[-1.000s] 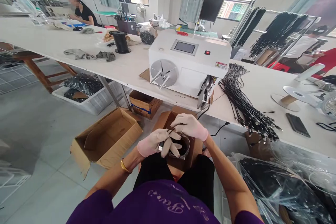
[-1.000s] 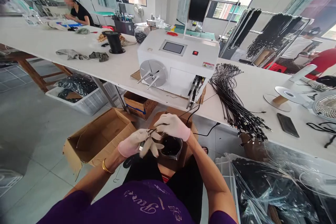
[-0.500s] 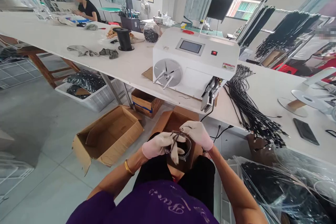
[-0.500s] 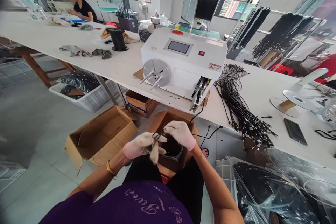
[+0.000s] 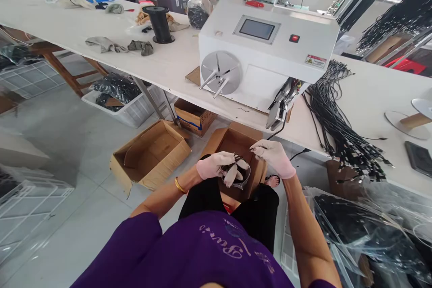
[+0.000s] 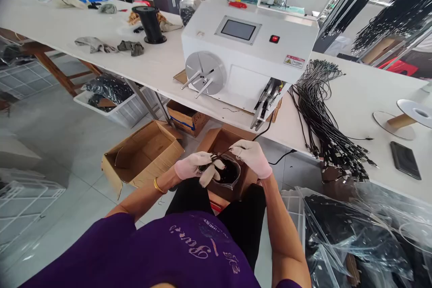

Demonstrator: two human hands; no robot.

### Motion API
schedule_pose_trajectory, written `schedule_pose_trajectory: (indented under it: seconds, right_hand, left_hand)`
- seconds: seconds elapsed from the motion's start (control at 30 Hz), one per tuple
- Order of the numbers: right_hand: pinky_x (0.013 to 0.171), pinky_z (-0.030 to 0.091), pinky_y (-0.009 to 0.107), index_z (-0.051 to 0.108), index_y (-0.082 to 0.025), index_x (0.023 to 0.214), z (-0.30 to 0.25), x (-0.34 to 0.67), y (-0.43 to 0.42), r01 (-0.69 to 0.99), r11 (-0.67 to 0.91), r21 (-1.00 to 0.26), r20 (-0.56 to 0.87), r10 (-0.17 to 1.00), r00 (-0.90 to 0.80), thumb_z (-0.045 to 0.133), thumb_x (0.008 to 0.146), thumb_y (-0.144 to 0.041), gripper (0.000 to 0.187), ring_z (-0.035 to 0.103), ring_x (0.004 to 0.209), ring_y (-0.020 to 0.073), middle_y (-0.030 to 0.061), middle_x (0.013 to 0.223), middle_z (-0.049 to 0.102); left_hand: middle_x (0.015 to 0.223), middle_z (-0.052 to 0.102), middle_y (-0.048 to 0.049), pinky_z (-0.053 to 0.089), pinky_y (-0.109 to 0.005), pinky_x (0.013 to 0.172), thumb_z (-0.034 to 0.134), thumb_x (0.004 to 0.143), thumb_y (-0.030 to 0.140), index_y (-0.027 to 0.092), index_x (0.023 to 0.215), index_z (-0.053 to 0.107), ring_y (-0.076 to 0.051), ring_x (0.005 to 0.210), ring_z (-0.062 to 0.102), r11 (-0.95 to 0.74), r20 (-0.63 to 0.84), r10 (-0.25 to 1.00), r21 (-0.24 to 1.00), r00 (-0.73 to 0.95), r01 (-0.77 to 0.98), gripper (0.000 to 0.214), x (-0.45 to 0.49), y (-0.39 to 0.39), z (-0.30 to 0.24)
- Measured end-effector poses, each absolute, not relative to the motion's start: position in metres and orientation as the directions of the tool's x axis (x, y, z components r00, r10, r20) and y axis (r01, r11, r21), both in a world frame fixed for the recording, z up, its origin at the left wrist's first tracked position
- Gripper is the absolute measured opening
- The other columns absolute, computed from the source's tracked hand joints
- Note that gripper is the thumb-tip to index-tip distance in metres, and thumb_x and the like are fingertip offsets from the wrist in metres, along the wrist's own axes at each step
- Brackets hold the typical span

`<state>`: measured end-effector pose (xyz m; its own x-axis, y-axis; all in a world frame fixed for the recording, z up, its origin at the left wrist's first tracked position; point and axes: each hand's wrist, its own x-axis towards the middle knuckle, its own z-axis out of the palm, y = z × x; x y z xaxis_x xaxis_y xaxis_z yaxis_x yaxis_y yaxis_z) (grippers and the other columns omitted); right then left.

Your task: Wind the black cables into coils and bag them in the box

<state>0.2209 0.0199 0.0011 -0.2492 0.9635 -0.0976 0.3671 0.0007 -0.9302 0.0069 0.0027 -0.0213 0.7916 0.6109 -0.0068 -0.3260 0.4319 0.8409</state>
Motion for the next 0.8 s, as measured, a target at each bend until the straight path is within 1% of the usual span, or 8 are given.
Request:
schedule_pose_trajectory:
  seconds: [0.1, 0.2, 0.27, 0.37, 0.43, 0.53, 0.7, 0.8]
  right_hand:
    - [0.051, 0.038, 0.025, 0.067, -0.014, 0.082, -0.039, 0.219, 0.006, 0.330, -0.043, -0.943, -0.138, 0.953, -0.271, 0.055, 0.080, -0.055, 0.042, 0.048, 0.053, 0.0118, 0.0004, 0.060, 0.057]
    - [0.057, 0.042, 0.026, 0.070, -0.017, 0.090, -0.043, 0.216, -0.009, 0.447, -0.011, -0.894, -0.217, 0.884, -0.413, 0.050, 0.086, -0.047, 0.036, 0.052, 0.060, 0.0130, 0.0010, 0.071, 0.063]
    - [0.066, 0.046, 0.027, 0.071, -0.020, 0.093, -0.030, 0.222, -0.006, 0.512, 0.072, -0.856, -0.177, 0.889, -0.422, 0.053, 0.086, -0.042, 0.030, 0.058, 0.071, 0.0150, 0.0011, 0.082, 0.068]
    - [0.076, 0.047, 0.028, 0.072, -0.020, 0.086, -0.019, 0.240, 0.007, 0.571, 0.137, -0.809, -0.094, 0.930, -0.356, 0.060, 0.081, -0.037, 0.021, 0.061, 0.083, 0.0177, 0.0024, 0.090, 0.070]
    - [0.074, 0.047, 0.028, 0.071, -0.018, 0.086, -0.028, 0.245, 0.010, 0.578, 0.117, -0.808, -0.092, 0.943, -0.319, 0.057, 0.082, -0.037, 0.024, 0.062, 0.082, 0.0182, 0.0040, 0.088, 0.069]
    - [0.069, 0.046, 0.028, 0.070, -0.017, 0.092, -0.046, 0.235, -0.001, 0.610, 0.185, -0.771, -0.077, 0.923, -0.378, 0.044, 0.092, -0.037, 0.033, 0.061, 0.077, 0.0174, 0.0051, 0.084, 0.067]
    - [0.077, 0.039, 0.035, 0.070, -0.020, 0.077, -0.028, 0.215, -0.006, 0.853, 0.468, -0.231, -0.039, 0.871, -0.489, 0.053, 0.087, -0.023, 0.020, 0.056, 0.086, 0.0233, 0.0098, 0.086, 0.064]
    - [0.075, 0.038, 0.035, 0.069, -0.021, 0.072, -0.012, 0.221, 0.004, 0.889, 0.428, -0.163, -0.081, 0.892, -0.444, 0.056, 0.084, -0.022, 0.018, 0.055, 0.083, 0.0233, 0.0085, 0.080, 0.064]
  left_hand:
    - [0.044, 0.053, 0.0011, 0.046, -0.040, 0.084, 0.055, 0.084, 0.047, 0.013, 0.103, 0.065, -0.020, 0.061, 0.065, 0.383, 0.105, 0.772, 0.710, 0.627, -0.591, 0.041, 0.001, 0.007, -0.014]
    - [0.071, 0.068, -0.0041, 0.044, -0.033, 0.087, 0.061, 0.083, 0.040, 0.014, 0.123, 0.055, -0.020, 0.085, 0.066, 0.202, 0.067, 0.902, 0.806, 0.426, -0.556, 0.048, -0.002, 0.028, -0.025]
    - [0.079, 0.071, -0.0065, 0.044, -0.030, 0.084, 0.067, 0.078, 0.036, 0.012, 0.128, 0.051, -0.018, 0.084, 0.064, 0.220, -0.022, 0.874, 0.908, 0.485, -0.355, 0.058, -0.001, 0.035, -0.042]
    - [0.064, 0.067, -0.0028, 0.045, -0.029, 0.074, 0.069, 0.076, 0.037, 0.009, 0.122, 0.057, -0.015, 0.065, 0.062, 0.377, -0.172, 0.652, 0.919, 0.738, -0.118, 0.055, 0.004, 0.022, -0.062]
    - [0.049, 0.055, 0.0029, 0.046, -0.031, 0.072, 0.063, 0.080, 0.042, 0.007, 0.113, 0.062, -0.013, 0.052, 0.057, 0.489, -0.119, 0.548, 0.849, 0.828, -0.202, 0.048, 0.007, 0.008, -0.063]
    - [0.048, 0.047, 0.0051, 0.047, -0.031, 0.072, 0.057, 0.084, 0.044, 0.009, 0.111, 0.062, -0.012, 0.052, 0.055, 0.505, -0.016, 0.730, 0.685, 0.683, -0.524, 0.045, 0.014, -0.002, -0.049]
    - [0.063, 0.062, -0.0016, 0.044, -0.031, 0.079, 0.066, 0.080, 0.036, 0.010, 0.121, 0.054, -0.016, 0.070, 0.063, 0.322, -0.043, 0.872, 0.801, 0.488, -0.505, 0.050, 0.026, 0.011, -0.028]
    - [0.052, 0.055, 0.0021, 0.045, -0.035, 0.081, 0.061, 0.083, 0.041, 0.008, 0.120, 0.055, -0.016, 0.060, 0.062, 0.320, 0.028, 0.809, 0.817, 0.587, -0.479, 0.049, 0.027, 0.009, -0.022]
